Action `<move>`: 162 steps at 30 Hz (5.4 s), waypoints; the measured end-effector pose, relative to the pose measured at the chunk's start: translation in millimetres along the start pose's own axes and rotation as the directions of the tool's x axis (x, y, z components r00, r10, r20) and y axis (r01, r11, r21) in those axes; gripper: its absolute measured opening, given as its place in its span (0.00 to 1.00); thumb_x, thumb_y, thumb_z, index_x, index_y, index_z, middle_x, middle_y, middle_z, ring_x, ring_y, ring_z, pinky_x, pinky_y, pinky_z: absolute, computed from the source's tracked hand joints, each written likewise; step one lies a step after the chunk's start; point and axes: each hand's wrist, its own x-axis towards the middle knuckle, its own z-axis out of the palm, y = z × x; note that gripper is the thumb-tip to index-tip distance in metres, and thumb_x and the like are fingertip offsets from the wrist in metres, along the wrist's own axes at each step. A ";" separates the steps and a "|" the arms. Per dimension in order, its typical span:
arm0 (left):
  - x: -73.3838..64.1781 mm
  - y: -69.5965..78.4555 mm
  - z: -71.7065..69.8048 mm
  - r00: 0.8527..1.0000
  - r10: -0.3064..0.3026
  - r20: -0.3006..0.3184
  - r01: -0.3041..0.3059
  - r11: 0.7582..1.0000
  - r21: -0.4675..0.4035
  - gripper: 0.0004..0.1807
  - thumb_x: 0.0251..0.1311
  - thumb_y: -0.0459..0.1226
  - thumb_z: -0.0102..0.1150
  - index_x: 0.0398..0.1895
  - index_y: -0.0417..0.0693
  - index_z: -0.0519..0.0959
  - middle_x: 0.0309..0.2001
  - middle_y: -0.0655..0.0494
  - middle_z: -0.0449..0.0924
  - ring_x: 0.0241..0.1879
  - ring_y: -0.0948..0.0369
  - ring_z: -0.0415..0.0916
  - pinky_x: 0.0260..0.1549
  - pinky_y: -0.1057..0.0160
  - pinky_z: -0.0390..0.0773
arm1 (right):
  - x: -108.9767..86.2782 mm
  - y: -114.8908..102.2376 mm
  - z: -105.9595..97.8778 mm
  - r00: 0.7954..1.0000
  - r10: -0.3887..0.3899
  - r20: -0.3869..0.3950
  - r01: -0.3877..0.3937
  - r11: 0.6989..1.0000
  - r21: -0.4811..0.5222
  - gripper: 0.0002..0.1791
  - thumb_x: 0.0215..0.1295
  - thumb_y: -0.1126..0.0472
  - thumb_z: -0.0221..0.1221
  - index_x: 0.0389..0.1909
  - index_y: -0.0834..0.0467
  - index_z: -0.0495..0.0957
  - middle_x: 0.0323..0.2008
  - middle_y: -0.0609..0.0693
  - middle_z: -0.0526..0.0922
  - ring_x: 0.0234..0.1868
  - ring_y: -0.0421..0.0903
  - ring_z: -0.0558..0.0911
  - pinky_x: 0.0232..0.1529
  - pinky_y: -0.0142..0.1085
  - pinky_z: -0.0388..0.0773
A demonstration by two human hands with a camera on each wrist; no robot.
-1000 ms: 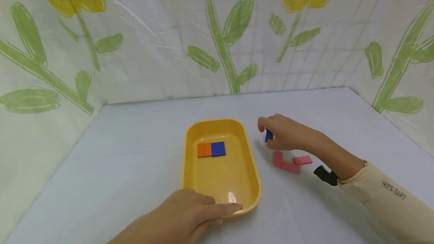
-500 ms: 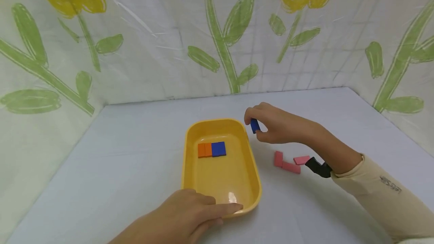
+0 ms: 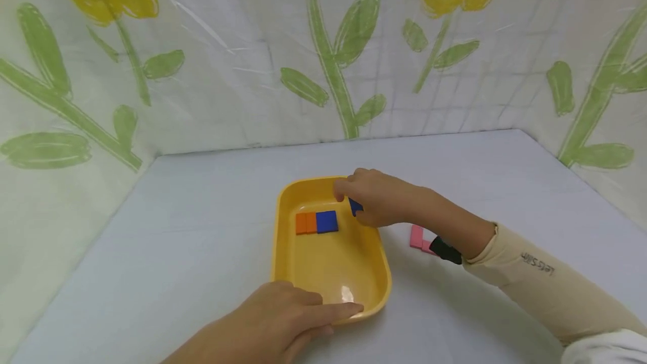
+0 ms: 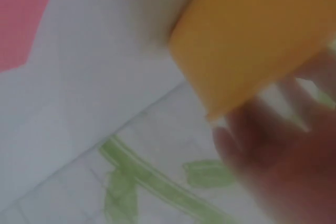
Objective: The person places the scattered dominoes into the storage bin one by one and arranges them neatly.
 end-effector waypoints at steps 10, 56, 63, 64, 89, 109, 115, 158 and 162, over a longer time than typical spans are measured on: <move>0.6 0.2 -0.6 1.000 -0.002 0.005 0.002 1.000 0.012 0.25 0.75 0.44 0.53 0.72 0.70 0.68 0.24 0.74 0.64 0.26 0.73 0.63 0.31 0.74 0.66 | 14.3 -3.8 16.7 0.998 -0.041 0.051 0.042 0.999 -0.030 0.18 0.60 0.70 0.67 0.50 0.57 0.75 0.39 0.54 0.79 0.38 0.48 0.74 0.41 0.38 0.77; 1.6 0.7 -0.2 1.000 0.008 -0.002 -0.008 1.000 0.022 0.24 0.76 0.45 0.51 0.72 0.69 0.68 0.25 0.74 0.67 0.26 0.74 0.64 0.29 0.74 0.65 | 11.0 -12.1 23.9 0.998 0.004 -0.058 -0.007 0.999 -0.049 0.23 0.67 0.61 0.65 0.61 0.56 0.74 0.51 0.51 0.80 0.48 0.48 0.76 0.52 0.40 0.76; 1.6 1.5 0.1 1.000 0.011 -0.006 -0.012 1.000 -0.007 0.26 0.74 0.43 0.55 0.73 0.69 0.68 0.22 0.74 0.60 0.25 0.74 0.62 0.30 0.74 0.66 | -22.8 -10.7 6.6 0.977 0.029 -0.210 -0.037 0.999 -0.035 0.20 0.65 0.63 0.66 0.58 0.57 0.77 0.49 0.51 0.79 0.46 0.48 0.78 0.48 0.40 0.79; 1.2 1.8 0.8 1.000 0.020 -0.018 -0.020 1.000 -0.001 0.26 0.73 0.43 0.56 0.72 0.68 0.68 0.22 0.74 0.60 0.25 0.74 0.62 0.29 0.74 0.66 | -28.1 -9.4 5.0 0.974 0.036 -0.225 -0.046 0.998 -0.041 0.20 0.65 0.62 0.67 0.57 0.56 0.77 0.49 0.51 0.80 0.46 0.47 0.78 0.48 0.41 0.79; -1.7 1.1 5.1 0.992 0.060 -0.115 -0.054 0.997 0.056 0.28 0.71 0.42 0.58 0.72 0.69 0.68 0.23 0.73 0.61 0.25 0.74 0.61 0.29 0.75 0.63 | -87.3 30.4 39.1 0.990 0.134 -0.052 -0.140 0.980 -0.138 0.14 0.58 0.68 0.63 0.22 0.51 0.69 0.21 0.43 0.64 0.21 0.41 0.65 0.23 0.32 0.65; 0.0 3.1 4.0 0.992 0.068 -0.106 -0.064 0.997 0.033 0.28 0.72 0.41 0.57 0.72 0.68 0.67 0.23 0.72 0.61 0.24 0.74 0.60 0.28 0.76 0.62 | -94.3 34.3 42.8 0.986 0.147 -0.076 -0.151 0.988 -0.043 0.11 0.57 0.70 0.67 0.28 0.53 0.75 0.23 0.42 0.68 0.24 0.40 0.68 0.27 0.31 0.71; -0.2 3.9 3.0 0.995 0.048 -0.087 -0.046 0.999 0.021 0.28 0.72 0.42 0.57 0.73 0.69 0.67 0.23 0.73 0.61 0.25 0.74 0.61 0.29 0.75 0.64 | -94.6 32.6 40.7 0.989 0.111 -0.099 -0.113 0.993 -0.023 0.10 0.56 0.70 0.67 0.29 0.54 0.76 0.23 0.42 0.68 0.24 0.39 0.68 0.27 0.31 0.71; 2.5 -2.4 2.1 0.999 0.028 -0.041 -0.026 0.999 0.045 0.25 0.73 0.43 0.55 0.71 0.69 0.70 0.21 0.71 0.56 0.19 0.73 0.54 0.21 0.77 0.56 | -30.3 -39.3 25.6 0.986 -0.131 -0.100 0.121 0.987 -0.102 0.07 0.62 0.62 0.67 0.31 0.53 0.77 0.29 0.43 0.74 0.34 0.44 0.73 0.36 0.33 0.75; 2.1 -3.1 3.0 0.996 0.052 -0.070 -0.049 0.998 0.048 0.24 0.72 0.42 0.56 0.70 0.67 0.72 0.21 0.71 0.55 0.19 0.74 0.53 0.21 0.78 0.54 | -16.7 -43.7 36.1 0.981 -0.178 -0.082 0.167 0.978 -0.123 0.07 0.64 0.61 0.67 0.30 0.53 0.77 0.26 0.41 0.72 0.33 0.43 0.72 0.35 0.31 0.73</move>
